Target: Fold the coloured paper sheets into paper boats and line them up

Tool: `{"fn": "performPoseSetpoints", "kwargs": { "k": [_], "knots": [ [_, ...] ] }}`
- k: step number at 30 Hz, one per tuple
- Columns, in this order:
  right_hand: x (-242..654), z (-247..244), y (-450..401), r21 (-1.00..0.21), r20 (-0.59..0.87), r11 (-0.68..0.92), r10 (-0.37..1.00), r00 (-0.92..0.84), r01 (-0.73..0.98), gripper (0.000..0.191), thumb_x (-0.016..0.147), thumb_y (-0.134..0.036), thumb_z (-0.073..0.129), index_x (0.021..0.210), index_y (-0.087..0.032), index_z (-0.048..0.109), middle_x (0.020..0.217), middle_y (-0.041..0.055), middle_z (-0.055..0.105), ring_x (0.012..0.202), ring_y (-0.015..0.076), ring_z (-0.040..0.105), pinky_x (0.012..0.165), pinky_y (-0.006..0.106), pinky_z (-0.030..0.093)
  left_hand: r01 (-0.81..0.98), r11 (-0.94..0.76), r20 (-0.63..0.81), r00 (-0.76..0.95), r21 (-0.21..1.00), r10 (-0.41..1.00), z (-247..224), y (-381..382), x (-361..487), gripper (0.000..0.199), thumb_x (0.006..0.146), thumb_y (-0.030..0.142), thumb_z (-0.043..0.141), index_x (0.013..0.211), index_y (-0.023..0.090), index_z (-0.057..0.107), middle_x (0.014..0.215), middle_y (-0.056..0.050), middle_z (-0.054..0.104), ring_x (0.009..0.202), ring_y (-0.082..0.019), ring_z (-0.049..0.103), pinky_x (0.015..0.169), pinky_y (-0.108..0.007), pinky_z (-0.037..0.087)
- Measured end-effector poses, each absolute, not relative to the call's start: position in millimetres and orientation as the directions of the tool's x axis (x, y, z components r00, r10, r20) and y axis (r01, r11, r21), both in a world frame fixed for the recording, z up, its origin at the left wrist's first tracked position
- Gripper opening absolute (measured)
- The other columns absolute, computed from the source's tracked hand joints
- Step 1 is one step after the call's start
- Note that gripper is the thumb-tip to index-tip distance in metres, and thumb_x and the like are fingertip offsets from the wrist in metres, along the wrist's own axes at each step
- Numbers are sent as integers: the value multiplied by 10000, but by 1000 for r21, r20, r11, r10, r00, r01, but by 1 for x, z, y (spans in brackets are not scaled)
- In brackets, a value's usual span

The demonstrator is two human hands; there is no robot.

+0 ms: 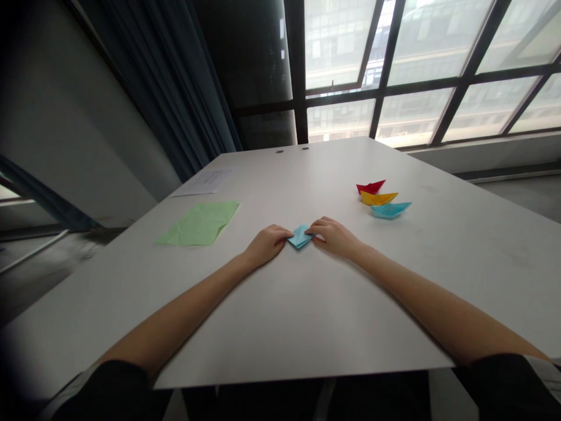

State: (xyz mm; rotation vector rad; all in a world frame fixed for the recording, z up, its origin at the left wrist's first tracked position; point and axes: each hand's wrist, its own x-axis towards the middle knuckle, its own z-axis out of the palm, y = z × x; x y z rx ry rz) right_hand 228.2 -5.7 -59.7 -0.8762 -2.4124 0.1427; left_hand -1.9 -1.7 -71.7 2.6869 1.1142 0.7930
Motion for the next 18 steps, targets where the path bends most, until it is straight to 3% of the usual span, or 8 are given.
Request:
{"fn": "performPoseSetpoints", "kwargs": {
  "k": [4,7,14,18],
  "knots": [
    [232,-58,-7,-247,361,813,583,-728,528,293,807,-339,529,1032,-192,646,935,92,661,890,209,573,815,346,443,637,-735,375,638,234,672,-73,-2,-5,345,712,101,498,1007,195,648,1025,-38,659,993,-179,557,899,-311,435],
    [235,-57,-6,-250,336,821,570,-750,513,320,815,-384,516,1040,-195,644,952,93,658,893,209,572,815,344,439,631,-737,375,639,244,671,-70,-4,-5,286,725,176,522,975,196,661,1001,-38,670,950,-181,571,876,-312,447],
    [236,-56,-5,-303,334,818,572,-749,489,278,852,-340,459,1009,-218,654,928,73,664,880,191,570,826,332,425,603,-732,401,614,319,680,-66,-7,-2,189,750,220,534,867,189,679,904,-51,685,881,-174,584,840,-311,448],
    [232,-59,-5,-348,359,777,627,-691,524,277,864,-311,421,900,-193,669,857,78,664,850,191,567,795,323,429,640,-684,386,567,351,728,-64,-8,1,191,793,233,493,797,170,673,810,-59,676,829,-177,579,797,-304,446]
  ]
}}
